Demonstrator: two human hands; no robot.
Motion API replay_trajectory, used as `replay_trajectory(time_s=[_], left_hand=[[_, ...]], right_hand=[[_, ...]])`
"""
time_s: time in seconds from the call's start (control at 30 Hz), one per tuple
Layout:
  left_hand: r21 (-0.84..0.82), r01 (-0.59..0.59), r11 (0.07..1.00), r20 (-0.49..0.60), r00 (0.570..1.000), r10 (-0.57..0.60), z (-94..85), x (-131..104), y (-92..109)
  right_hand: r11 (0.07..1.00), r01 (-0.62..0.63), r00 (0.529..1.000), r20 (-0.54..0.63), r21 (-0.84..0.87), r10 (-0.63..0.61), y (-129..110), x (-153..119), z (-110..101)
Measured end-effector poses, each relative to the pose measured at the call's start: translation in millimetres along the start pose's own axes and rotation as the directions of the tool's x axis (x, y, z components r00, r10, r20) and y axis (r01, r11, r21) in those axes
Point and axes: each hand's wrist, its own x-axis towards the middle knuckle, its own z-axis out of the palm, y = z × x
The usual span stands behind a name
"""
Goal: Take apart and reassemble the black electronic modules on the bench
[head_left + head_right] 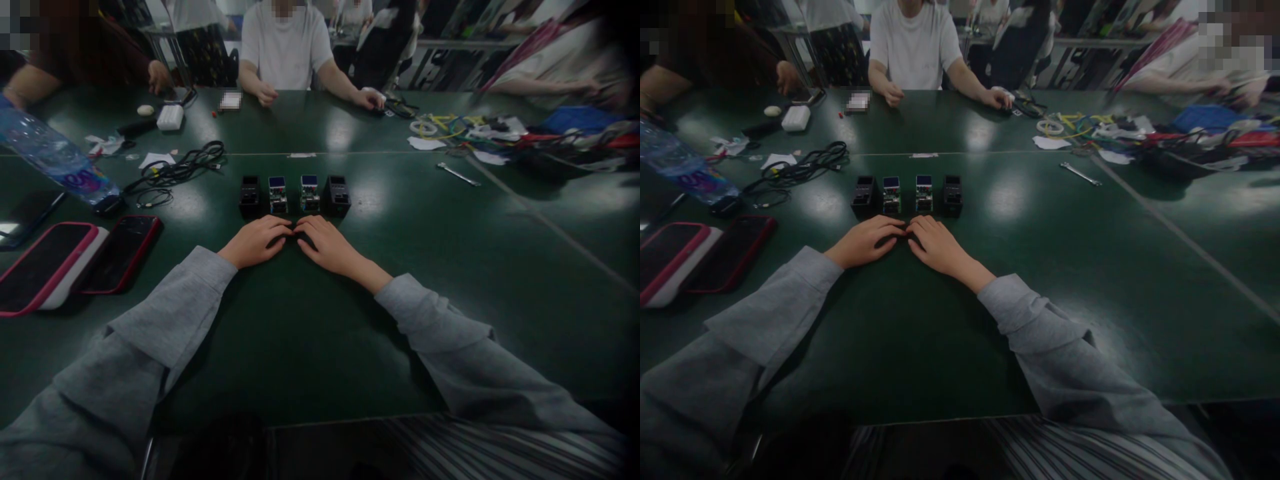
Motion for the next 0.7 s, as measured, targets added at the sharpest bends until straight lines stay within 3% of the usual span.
replay_trajectory(time_s=[0.17,0.23,0.33,0.47,0.6,0.7], left_hand=[[-0.006,0.006,1.000,0.001,1.000,-0.006,-0.2,1,0],[-0.003,0.003,1.000,0.000,1.000,-0.003,0.2,0,0],[-0.003,-0.003,1.000,0.006,1.000,0.003,0.0,0,-1],[-0.009,0.002,1.000,0.017,1.000,-0.001,-1.6,0,-1],[-0.013,0.010,1.000,0.031,0.999,-0.010,-3.0,1,0],[-0.018,0.017,1.000,0.034,0.999,-0.016,-3.9,1,1]], right_hand=[[1.000,0.014,1.000,-0.007,0.003,-0.014,-3,0,-2],[1.000,0.006,0.998,-0.064,-0.024,-0.007,-5,-1,-6],[0.984,-0.149,0.962,-0.244,-0.102,0.121,-1,-2,-13],[0.913,-0.385,0.859,-0.414,-0.135,0.301,25,-5,-16],[0.906,-0.412,0.853,-0.391,-0.096,0.346,50,-7,-9],[0.910,-0.413,0.850,-0.374,-0.036,0.371,55,-7,-6]])
